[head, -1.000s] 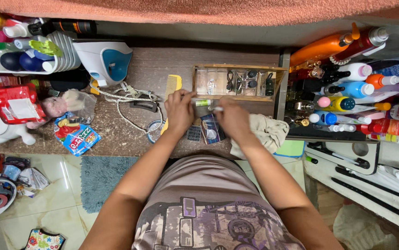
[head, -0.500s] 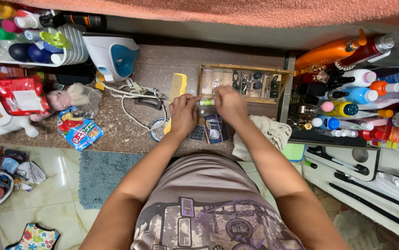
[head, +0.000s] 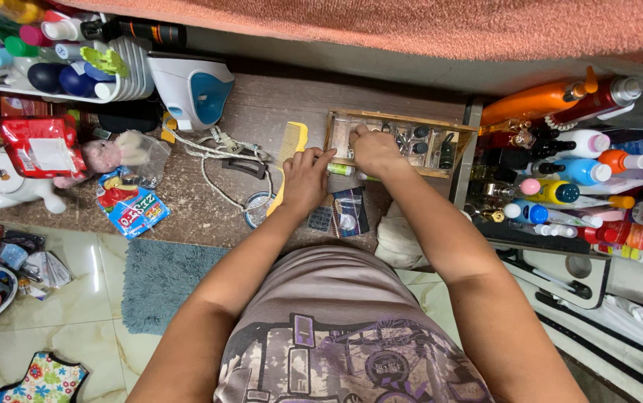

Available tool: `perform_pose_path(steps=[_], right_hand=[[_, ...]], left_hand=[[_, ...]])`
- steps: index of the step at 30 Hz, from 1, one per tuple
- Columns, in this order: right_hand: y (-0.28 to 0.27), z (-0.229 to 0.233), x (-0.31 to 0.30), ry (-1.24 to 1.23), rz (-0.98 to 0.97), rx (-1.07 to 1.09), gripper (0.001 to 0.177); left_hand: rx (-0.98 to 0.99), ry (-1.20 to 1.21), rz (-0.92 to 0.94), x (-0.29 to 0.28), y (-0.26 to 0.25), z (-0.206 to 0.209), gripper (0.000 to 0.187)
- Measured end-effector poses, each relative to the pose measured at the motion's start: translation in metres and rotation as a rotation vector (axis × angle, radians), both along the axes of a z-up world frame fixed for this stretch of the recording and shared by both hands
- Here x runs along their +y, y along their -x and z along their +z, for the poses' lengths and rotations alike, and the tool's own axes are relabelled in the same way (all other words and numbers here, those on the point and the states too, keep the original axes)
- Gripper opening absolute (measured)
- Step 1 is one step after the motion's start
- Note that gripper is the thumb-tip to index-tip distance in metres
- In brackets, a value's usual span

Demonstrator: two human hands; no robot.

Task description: The person wipes a cluttered countertop with a cloth, then removes small items from a clear plastic organizer and wipes the organizer itself. The person handles a comb, a small notebook, and various small containers during the process.

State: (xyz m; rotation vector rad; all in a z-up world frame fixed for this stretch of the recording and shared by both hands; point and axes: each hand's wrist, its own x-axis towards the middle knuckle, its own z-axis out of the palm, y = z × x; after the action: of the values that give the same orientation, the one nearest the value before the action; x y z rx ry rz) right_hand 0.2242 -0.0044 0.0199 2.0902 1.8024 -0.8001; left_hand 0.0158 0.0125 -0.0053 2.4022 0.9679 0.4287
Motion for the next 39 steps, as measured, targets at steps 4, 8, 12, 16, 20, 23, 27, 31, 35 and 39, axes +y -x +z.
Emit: perform_pose_path(steps=[4, 8, 12, 16, 20, 23, 27, 31, 35, 39], right_hand=[[-0.003, 0.018, 0.005, 0.089, -0.013, 0.087, 0.044], [-0.004, 0.029, 0.004, 0.159, 0.019, 0.126, 0.051], [-0.005, 0.032, 0.0, 0.174, 0.061, 0.16, 0.049], [-0.006, 0.029, 0.002, 0.225, 0.045, 0.185, 0.055], [-0.01, 0.022, -0.002, 0.198, 0.104, 0.166, 0.054], [-0.007, 0.015, -0.006, 0.138, 0.143, 0.161, 0.05], [-0.007, 0.015, -0.01, 0.12, 0.099, 0.186, 0.041], [-0.01, 0.021, -0.014, 0.03, 0.113, 0.241, 0.032], [-0.012, 0.021, -0.02, -0.052, 0.09, 0.269, 0.032], [-0.011, 0.007, -0.035, -0.311, 0.153, 0.265, 0.027]], left_hand=[[0.008, 0.017, -0.023, 0.004, -0.006, 0.001, 0.051], [0.04, 0.049, -0.008, 0.009, -0.016, -0.002, 0.042], [0.077, 0.04, 0.013, 0.011, -0.023, -0.006, 0.029], [0.07, 0.024, -0.006, 0.012, -0.021, -0.006, 0.028], [0.065, -0.019, -0.005, 0.012, -0.023, -0.003, 0.028], [0.048, -0.026, -0.006, 0.013, -0.022, -0.002, 0.029], [0.041, -0.035, 0.0, 0.013, -0.023, -0.001, 0.03], [0.031, -0.04, -0.002, 0.013, -0.023, -0.001, 0.03], [0.055, -0.021, 0.0, 0.014, -0.024, 0.0, 0.03], [0.081, -0.01, -0.007, 0.016, -0.025, 0.0, 0.03]])
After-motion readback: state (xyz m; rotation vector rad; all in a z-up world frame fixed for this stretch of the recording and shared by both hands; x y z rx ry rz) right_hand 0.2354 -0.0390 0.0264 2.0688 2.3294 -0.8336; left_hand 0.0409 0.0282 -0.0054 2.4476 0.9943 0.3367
